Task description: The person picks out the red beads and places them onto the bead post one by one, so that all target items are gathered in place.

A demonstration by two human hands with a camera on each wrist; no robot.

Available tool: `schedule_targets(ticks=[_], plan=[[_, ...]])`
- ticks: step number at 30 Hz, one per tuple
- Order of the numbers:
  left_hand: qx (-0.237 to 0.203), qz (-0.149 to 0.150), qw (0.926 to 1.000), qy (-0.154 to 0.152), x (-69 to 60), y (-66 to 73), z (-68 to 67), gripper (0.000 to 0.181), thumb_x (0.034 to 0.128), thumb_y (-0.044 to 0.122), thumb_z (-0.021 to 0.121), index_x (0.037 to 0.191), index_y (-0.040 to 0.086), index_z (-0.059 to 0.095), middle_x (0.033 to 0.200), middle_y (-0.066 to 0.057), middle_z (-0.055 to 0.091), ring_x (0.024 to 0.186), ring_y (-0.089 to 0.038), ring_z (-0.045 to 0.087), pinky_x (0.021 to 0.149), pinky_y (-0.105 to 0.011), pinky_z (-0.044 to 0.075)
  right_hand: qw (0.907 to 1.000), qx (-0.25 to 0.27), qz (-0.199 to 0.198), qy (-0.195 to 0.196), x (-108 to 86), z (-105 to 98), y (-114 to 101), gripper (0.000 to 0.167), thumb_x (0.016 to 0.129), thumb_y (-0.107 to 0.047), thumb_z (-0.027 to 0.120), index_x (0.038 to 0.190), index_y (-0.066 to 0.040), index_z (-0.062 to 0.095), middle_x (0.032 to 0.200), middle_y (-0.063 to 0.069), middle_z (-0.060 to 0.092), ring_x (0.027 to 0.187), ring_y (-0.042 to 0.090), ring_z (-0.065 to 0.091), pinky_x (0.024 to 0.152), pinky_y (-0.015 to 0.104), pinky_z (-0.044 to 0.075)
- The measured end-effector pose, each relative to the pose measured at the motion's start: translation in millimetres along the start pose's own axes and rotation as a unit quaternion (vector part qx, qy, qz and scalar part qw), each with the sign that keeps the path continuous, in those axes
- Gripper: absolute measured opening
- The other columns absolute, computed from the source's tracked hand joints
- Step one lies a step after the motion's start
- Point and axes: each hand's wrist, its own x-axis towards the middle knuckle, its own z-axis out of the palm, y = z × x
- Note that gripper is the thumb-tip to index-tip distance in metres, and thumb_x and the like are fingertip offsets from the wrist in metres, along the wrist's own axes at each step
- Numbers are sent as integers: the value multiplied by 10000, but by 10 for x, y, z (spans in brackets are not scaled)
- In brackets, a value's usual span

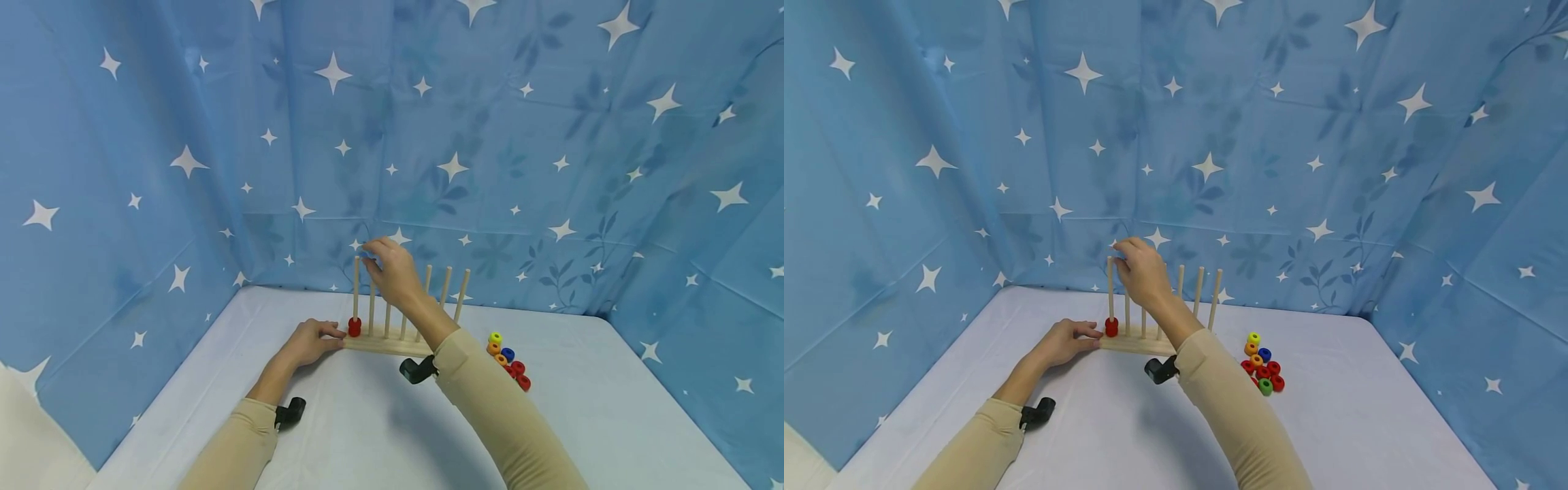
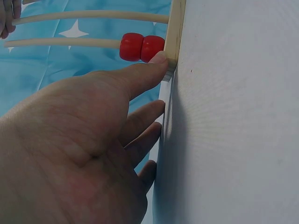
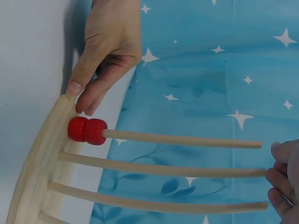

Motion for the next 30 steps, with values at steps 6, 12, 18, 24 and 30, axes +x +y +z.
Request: schedule_targets(ticks=[6,12,18,24,30], plan=[[16,5,10000,-2,10,-9,0,199,925,196,798,1109,129,834,1404,-178,665,1415,-425,524,1192,-590,379,9975,137,-319,620,1,-105,5,226,976,-77,729,1192,-13,736,1181,127,722,1078,274,716,930,385,593],[7,-39,10000,-9,8,-2,-9,196,928,189,794,1111,129,833,1420,-183,652,1428,-439,503,1199,-603,362,9927,247,-472,1082,-16,-256,-3,245,948,-41,752,1188,3,739,1181,147,720,1087,296,713,938,397,595],[41,-70,10000,7,2,-3,2,195,927,194,797,1109,137,834,1417,-176,655,1430,-436,501,1202,-604,356,9889,427,-441,1355,-79,-349,33,262,945,-40,755,1201,18,736,1183,168,714,1094,314,703,940,416,594],[42,-81,10000,3,4,-5,4,188,928,202,797,1102,144,836,1412,-167,661,1427,-430,508,1203,-600,357,9871,494,-376,1477,-155,-449,77,281,937,-31,763,1211,25,732,1195,170,712,1129,320,696,951,423,594],[9,-38,10000,-38,7,-6,-2,191,930,196,793,1107,140,835,1415,-177,657,1426,-432,510,1203,-602,357,9845,623,-282,1614,-255,-555,111,274,951,-65,757,1208,28,732,1206,168,709,1167,325,682,982,445,579]])
